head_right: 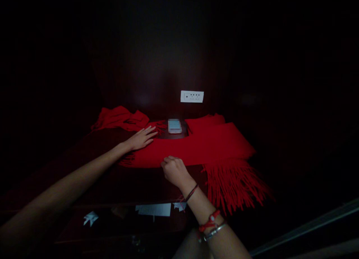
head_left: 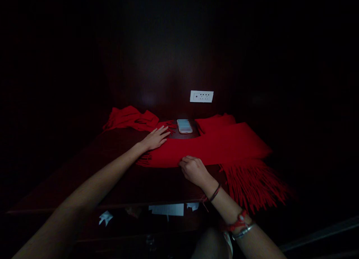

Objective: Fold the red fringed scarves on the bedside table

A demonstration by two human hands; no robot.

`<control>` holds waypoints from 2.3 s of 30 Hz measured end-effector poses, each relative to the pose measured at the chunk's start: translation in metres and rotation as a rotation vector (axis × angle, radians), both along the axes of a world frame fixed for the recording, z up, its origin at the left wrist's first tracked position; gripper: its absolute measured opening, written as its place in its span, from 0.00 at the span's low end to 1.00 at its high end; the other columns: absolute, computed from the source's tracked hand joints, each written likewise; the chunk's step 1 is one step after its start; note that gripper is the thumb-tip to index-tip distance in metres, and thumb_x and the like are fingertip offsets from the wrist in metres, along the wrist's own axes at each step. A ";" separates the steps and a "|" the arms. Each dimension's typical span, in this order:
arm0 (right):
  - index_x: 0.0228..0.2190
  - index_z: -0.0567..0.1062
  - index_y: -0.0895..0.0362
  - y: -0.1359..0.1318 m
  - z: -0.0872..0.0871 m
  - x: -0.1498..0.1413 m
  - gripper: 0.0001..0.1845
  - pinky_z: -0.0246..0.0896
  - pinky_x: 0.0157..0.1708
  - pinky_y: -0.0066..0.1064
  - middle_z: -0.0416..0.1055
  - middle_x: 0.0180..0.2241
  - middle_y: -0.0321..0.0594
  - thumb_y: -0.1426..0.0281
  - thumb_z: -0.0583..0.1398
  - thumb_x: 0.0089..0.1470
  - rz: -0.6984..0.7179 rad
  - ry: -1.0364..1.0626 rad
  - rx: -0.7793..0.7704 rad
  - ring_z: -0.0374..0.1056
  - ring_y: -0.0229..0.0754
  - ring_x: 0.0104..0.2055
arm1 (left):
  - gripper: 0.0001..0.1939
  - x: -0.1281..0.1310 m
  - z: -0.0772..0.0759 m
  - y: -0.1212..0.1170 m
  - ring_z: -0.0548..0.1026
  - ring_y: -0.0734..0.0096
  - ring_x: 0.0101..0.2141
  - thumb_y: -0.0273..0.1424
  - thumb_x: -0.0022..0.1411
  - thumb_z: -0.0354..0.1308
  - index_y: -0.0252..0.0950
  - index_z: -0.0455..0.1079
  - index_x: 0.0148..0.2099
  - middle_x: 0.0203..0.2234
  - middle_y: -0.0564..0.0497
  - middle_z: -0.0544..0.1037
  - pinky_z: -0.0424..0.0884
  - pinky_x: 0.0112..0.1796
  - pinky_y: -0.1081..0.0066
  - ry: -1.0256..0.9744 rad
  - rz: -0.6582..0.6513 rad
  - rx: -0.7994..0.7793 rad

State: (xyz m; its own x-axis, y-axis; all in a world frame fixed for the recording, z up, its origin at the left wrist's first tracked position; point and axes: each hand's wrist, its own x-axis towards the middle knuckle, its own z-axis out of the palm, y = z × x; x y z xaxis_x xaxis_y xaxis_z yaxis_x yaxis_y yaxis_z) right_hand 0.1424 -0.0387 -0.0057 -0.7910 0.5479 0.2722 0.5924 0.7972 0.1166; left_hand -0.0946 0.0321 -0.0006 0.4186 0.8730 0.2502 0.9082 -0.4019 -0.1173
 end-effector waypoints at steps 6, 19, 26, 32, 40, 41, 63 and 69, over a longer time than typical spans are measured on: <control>0.31 0.70 0.59 0.000 0.001 -0.001 0.12 0.52 0.35 0.28 0.67 0.31 0.43 0.76 0.48 0.51 -0.020 -0.004 -0.020 0.60 0.39 0.35 | 0.24 -0.003 -0.005 -0.039 0.39 0.67 0.56 0.42 0.61 0.33 0.47 0.39 0.59 0.58 0.55 0.41 0.41 0.52 0.60 -0.005 -0.131 -0.382; 0.34 0.70 0.58 0.008 -0.002 -0.003 0.13 0.53 0.38 0.29 0.66 0.32 0.42 0.67 0.48 0.53 0.040 0.099 0.014 0.60 0.39 0.35 | 0.18 -0.044 0.027 -0.053 0.65 0.71 0.42 0.35 0.60 0.39 0.34 0.63 0.47 0.42 0.47 0.67 0.58 0.44 0.72 -0.125 -0.043 0.010; 0.35 0.69 0.58 0.010 0.011 -0.046 0.14 0.54 0.36 0.29 0.66 0.33 0.42 0.64 0.50 0.52 0.219 0.007 0.003 0.61 0.40 0.37 | 0.15 -0.057 0.031 -0.052 0.68 0.71 0.33 0.33 0.59 0.40 0.36 0.67 0.38 0.31 0.49 0.71 0.62 0.36 0.73 -0.034 -0.004 0.011; 0.30 0.70 0.59 0.015 0.013 -0.077 0.12 0.54 0.31 0.26 0.68 0.31 0.43 0.70 0.48 0.53 0.195 -0.039 -0.042 0.64 0.38 0.33 | 0.15 -0.064 0.034 -0.054 0.69 0.71 0.32 0.32 0.59 0.40 0.35 0.67 0.37 0.30 0.49 0.72 0.61 0.34 0.74 -0.061 0.032 -0.001; 0.26 0.70 0.59 0.042 0.001 -0.082 0.10 0.52 0.29 0.21 0.70 0.25 0.37 0.75 0.49 0.50 0.055 0.408 -0.388 0.64 0.33 0.28 | 0.16 -0.038 0.038 -0.063 0.68 0.72 0.33 0.41 0.57 0.44 0.36 0.66 0.37 0.32 0.51 0.71 0.60 0.36 0.75 -0.254 -0.121 -0.030; 0.26 0.70 0.59 0.044 0.000 -0.082 0.10 0.52 0.29 0.21 0.70 0.25 0.37 0.74 0.49 0.50 0.019 0.457 -0.402 0.64 0.33 0.28 | 0.16 -0.032 0.035 -0.063 0.67 0.72 0.33 0.42 0.55 0.47 0.36 0.65 0.38 0.33 0.51 0.70 0.61 0.35 0.75 -0.272 -0.137 -0.041; 0.29 0.69 0.58 0.044 -0.001 -0.081 0.12 0.53 0.30 0.23 0.70 0.28 0.39 0.71 0.47 0.52 -0.130 0.726 -0.324 0.65 0.37 0.30 | 0.24 0.001 -0.002 -0.048 0.61 0.60 0.43 0.31 0.48 0.52 0.35 0.55 0.49 0.42 0.45 0.62 0.59 0.43 0.62 -0.286 0.064 0.008; 0.29 0.69 0.58 0.044 -0.001 -0.080 0.12 0.53 0.30 0.23 0.70 0.27 0.38 0.70 0.47 0.52 -0.134 0.732 -0.309 0.65 0.37 0.30 | 0.20 -0.008 -0.004 -0.040 0.63 0.65 0.42 0.23 0.50 0.46 0.36 0.58 0.47 0.40 0.47 0.65 0.59 0.43 0.66 -0.285 0.159 0.136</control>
State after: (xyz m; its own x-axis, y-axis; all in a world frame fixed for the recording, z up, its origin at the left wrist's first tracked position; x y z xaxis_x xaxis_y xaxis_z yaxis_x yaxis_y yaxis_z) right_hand 0.0619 0.0058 -0.0070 -0.3924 0.7608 0.5169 0.5262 0.6466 -0.5523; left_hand -0.1023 -0.0075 -0.0047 0.1770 0.8724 0.4557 0.9621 -0.2510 0.1069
